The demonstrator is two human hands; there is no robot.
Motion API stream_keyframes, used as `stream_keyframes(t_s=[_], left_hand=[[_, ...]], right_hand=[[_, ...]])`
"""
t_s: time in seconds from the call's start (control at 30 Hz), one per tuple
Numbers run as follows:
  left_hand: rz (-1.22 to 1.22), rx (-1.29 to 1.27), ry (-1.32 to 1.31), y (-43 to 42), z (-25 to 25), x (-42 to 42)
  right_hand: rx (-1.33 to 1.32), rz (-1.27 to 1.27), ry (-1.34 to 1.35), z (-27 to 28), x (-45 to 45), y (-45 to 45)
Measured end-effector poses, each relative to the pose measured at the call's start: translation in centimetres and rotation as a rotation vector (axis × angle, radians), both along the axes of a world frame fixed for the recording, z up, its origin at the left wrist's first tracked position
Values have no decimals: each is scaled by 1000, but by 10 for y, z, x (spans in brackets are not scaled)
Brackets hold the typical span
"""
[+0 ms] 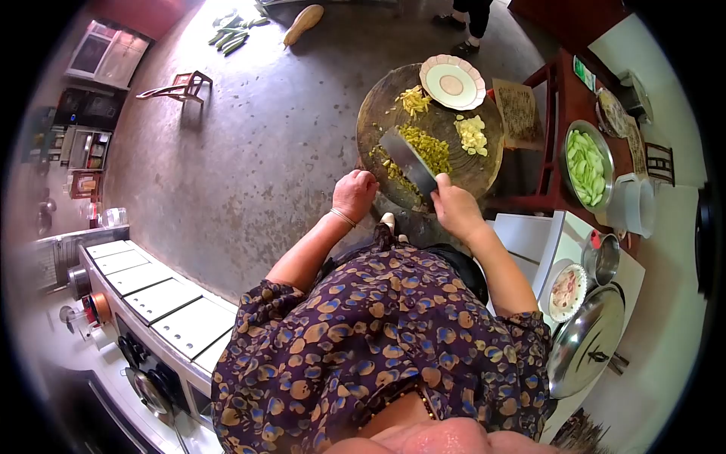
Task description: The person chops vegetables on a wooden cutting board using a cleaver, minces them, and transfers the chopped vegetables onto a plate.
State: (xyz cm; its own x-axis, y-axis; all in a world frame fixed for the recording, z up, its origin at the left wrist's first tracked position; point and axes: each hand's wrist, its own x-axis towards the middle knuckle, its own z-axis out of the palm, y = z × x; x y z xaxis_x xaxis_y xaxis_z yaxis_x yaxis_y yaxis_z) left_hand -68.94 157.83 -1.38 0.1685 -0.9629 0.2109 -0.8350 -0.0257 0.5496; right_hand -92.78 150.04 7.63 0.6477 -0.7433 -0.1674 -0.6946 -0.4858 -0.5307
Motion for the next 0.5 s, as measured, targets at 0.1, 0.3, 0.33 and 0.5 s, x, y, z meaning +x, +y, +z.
stream_keyframes(t_s=[0.1,0.3,0.33,0.5], left_hand=[[2,37,2,2,5,-3],[-88,-81,93,-9,25,-33],[-138,-104,98,-12,27,-38],[-389,-252,-293,-22,62,-72]], right_hand=[[-44,-68,-65,4,-13,-6],[351,-333,-289,10,-37,-14],[507,-417,-454,7,-39,-11],[783,-511,-727,-4,-44,-8]])
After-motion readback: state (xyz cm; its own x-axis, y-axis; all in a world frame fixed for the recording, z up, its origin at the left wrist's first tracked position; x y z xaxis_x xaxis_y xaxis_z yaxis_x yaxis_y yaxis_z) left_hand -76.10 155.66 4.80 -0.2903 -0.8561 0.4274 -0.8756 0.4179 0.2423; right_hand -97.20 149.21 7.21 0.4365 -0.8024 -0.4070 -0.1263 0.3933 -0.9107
